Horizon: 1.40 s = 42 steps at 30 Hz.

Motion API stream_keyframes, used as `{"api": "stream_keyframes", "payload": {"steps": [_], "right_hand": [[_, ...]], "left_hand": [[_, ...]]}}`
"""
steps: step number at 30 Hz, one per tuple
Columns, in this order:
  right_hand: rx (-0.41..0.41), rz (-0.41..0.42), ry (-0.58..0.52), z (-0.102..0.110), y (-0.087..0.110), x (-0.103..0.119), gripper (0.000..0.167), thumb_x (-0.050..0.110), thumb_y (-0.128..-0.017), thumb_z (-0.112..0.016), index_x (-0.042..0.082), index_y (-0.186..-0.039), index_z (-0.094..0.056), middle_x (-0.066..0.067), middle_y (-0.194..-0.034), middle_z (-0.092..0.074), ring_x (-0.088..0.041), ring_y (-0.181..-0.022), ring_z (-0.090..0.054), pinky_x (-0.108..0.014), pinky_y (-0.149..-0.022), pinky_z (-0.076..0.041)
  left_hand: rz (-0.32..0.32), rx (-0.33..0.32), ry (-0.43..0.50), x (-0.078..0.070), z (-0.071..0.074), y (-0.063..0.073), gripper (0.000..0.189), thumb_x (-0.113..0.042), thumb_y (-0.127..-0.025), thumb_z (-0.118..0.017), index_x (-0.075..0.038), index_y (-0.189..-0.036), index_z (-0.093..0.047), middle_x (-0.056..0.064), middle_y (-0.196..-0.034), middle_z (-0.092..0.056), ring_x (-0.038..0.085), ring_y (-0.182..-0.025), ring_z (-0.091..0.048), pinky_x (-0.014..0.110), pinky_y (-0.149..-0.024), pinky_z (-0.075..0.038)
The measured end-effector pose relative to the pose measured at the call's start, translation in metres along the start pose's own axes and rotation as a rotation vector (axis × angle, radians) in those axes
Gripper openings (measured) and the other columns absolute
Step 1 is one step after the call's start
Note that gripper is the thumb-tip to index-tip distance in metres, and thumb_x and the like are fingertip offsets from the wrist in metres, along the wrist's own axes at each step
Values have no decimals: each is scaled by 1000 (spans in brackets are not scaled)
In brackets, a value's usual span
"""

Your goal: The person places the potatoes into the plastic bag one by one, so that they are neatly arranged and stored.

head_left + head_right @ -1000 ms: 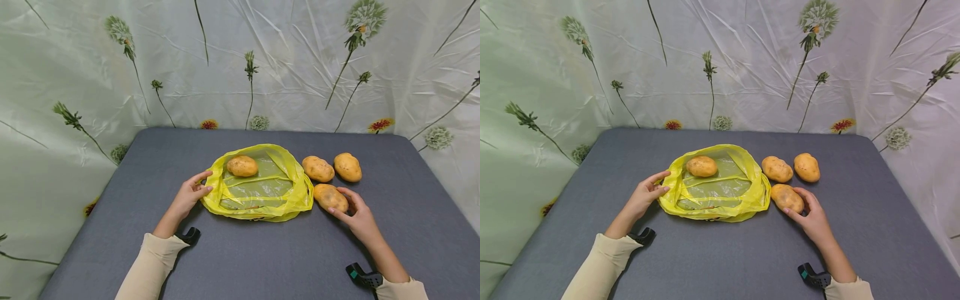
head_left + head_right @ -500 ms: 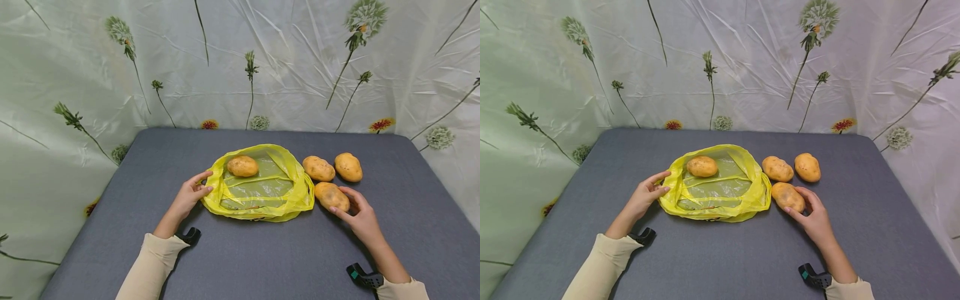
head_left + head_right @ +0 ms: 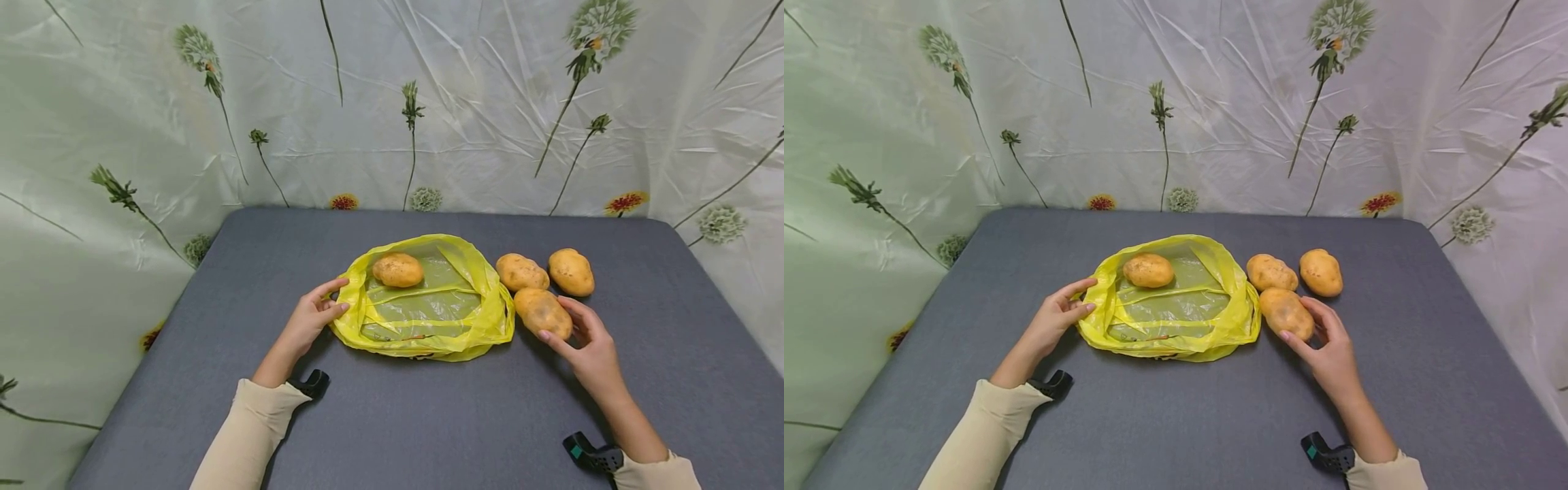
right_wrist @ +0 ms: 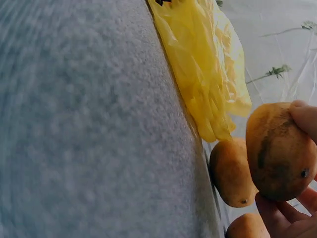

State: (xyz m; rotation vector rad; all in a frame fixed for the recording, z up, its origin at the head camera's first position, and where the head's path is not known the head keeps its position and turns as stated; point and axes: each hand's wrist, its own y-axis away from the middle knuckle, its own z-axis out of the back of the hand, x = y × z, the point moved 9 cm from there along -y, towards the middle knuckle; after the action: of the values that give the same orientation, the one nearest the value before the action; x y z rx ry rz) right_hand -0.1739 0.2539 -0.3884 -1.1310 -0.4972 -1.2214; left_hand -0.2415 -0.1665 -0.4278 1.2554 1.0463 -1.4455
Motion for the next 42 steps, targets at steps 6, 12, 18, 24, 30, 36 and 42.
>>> {"api": "stream_keyframes", "payload": {"steps": [6, 12, 18, 24, 30, 36, 42], "right_hand": [[-2, 6, 5, -2, -3, 9, 63, -8, -68, -73, 4, -126, -49, -9, -120, -48, -3, -102, -46, -10, -82, -34], [-10, 36, -29, -5, -8, 17, 65, -13, -65, -72, 0, -125, -49, -11, -120, -49, -4, -102, -47, -10, -82, -36], [-13, 75, -86, -10, -13, 34, 66, -23, -61, -69, -8, -122, -48, -17, -119, -47, -6, -102, -47, -12, -82, -37], [2, 95, -91, -19, -19, 62, 61, -22, -63, -68, -13, -119, -47, -23, -118, -46, -6, -103, -46, -13, -83, -37], [47, 145, -106, -32, -29, 73, 61, -22, -63, -69, -14, -119, -46, -27, -120, -43, -5, -108, -45, -14, -85, -36], [90, 159, -148, -49, -41, 79, 59, -19, -65, -69, -14, -119, -46, -26, -120, -42, -7, -109, -44, -16, -86, -37], [148, 137, -122, -67, -53, 83, 57, -11, -71, -70, -11, -122, -45, -22, -123, -41, -11, -109, -44, -15, -83, -39]], "left_hand": [[3, -3, -9, 1, 0, -1, 46, -2, -84, -61, 2, -128, -46, 4, -74, -49, 8, -58, -45, 19, -52, -40], [27, 2, 9, 0, -2, -1, 47, 0, -84, -60, 3, -129, -44, 6, -78, -50, 8, -61, -48, 20, -54, -41], [51, 6, 18, 1, -3, 0, 49, 0, -85, -59, 2, -130, -42, 19, -101, -49, 9, -63, -49, 20, -54, -42], [73, 4, 21, 1, -3, 1, 48, 0, -85, -59, 2, -130, -43, 20, -96, -49, 10, -62, -48, 20, -54, -41], [62, 11, 21, -15, -6, 6, 47, 6, -85, -56, 8, -129, -41, 8, -77, -50, 9, -61, -48, 19, -53, -41], [55, 11, 2, -22, -8, 8, 47, 6, -85, -56, 9, -128, -40, 5, -74, -49, 8, -61, -47, 19, -54, -40], [56, 7, 24, -21, -8, 8, 47, 7, -85, -55, 8, -129, -40, 6, -71, -50, 8, -59, -46, 19, -53, -40]]}}
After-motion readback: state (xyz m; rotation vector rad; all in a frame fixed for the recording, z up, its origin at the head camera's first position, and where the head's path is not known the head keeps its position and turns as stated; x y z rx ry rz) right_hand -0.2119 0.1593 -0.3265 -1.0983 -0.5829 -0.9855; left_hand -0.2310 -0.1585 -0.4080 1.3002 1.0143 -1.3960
